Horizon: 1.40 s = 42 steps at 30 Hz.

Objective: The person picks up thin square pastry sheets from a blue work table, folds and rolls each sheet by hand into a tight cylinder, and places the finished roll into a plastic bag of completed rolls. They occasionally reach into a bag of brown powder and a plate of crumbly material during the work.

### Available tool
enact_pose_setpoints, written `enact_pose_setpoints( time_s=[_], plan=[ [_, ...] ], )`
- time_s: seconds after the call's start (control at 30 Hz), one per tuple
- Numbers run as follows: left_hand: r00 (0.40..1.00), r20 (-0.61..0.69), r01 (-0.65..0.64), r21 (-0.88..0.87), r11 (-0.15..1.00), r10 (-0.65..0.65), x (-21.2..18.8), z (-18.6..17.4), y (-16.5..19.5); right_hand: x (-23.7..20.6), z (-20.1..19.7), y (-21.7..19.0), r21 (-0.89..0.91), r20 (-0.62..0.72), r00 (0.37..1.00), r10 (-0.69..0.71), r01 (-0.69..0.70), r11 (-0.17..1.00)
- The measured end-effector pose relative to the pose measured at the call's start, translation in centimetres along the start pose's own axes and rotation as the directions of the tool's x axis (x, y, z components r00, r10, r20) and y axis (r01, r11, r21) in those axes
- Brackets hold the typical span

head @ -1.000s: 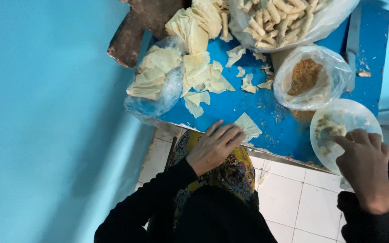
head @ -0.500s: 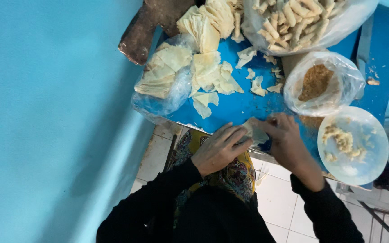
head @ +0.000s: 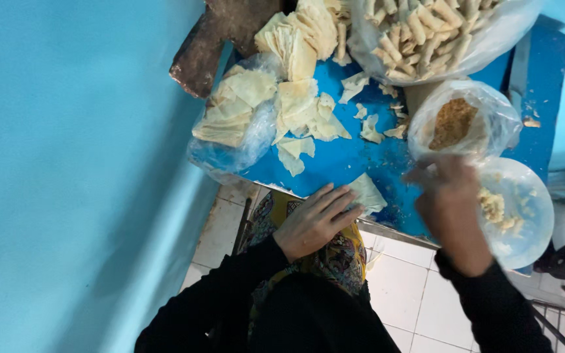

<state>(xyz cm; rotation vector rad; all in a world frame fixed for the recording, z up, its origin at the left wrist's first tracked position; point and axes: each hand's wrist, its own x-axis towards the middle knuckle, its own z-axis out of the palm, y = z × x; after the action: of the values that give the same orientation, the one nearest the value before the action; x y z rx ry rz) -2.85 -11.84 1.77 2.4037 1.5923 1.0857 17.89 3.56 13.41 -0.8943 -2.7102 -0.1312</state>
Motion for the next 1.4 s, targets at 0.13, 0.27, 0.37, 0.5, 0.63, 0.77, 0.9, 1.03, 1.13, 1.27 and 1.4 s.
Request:
enact_pose_setpoints(
  time_s=[0.13,0.27,0.37,0.5,0.63,0.77,0.9,1.03,1.13,1.27,1.4],
  plan=[
    [1.000,0.013,-0.007,0.012,1.000,0.007,-0.2,0.3,0.1,2.4,-1.9,4.4,0.136,-0.118,0.987,0.111,-0.095,0.986],
    [0.999,0.031,-0.010,0.017,1.000,0.009,-0.3,0.3,0.2,6.6,-0.2,5.3,0.166,-0.073,0.987,0.144,-0.130,0.978],
    [1.000,0.020,-0.009,-0.008,1.000,0.009,-0.4,0.4,0.3,8.6,0.9,4.3,0.185,-0.025,0.975,0.222,-0.214,0.959],
    [1.000,-0.003,-0.013,0.031,0.999,0.013,-0.6,0.8,0.4,9.1,1.2,3.1,0.198,-0.048,0.968,0.245,-0.231,0.953],
    [1.000,0.006,0.014,-0.058,0.998,-0.014,-0.8,0.8,0.4,9.4,0.9,2.8,0.139,-0.088,0.971,0.224,-0.210,0.968],
    [0.981,-0.163,0.098,-0.036,0.995,-0.103,-0.4,-0.4,0.9,8.4,-1.0,3.8,0.336,0.026,0.929,0.368,-0.355,0.873],
    [0.917,-0.271,0.305,0.009,0.952,-0.291,1.2,-2.6,1.2,5.1,-2.3,2.0,0.723,0.133,0.944,0.303,-0.302,0.622],
    [0.891,-0.265,0.390,0.029,0.920,-0.369,2.5,-4.1,2.5,1.9,0.3,-3.7,0.641,0.220,0.961,0.166,-0.271,0.719],
    [0.889,-0.242,0.408,0.035,0.912,-0.388,3.2,-4.4,2.9,0.4,1.4,-6.1,0.609,0.188,0.977,0.100,-0.196,0.769],
    [0.896,-0.194,0.420,0.079,0.904,-0.399,3.4,-4.0,3.1,-1.2,0.9,-6.7,0.383,-0.049,0.993,-0.111,0.121,0.916],
    [0.902,-0.206,0.408,0.115,0.906,-0.380,3.3,-3.4,3.0,-2.6,0.4,-6.6,0.373,-0.080,0.997,0.019,0.012,0.928]
  ],
)
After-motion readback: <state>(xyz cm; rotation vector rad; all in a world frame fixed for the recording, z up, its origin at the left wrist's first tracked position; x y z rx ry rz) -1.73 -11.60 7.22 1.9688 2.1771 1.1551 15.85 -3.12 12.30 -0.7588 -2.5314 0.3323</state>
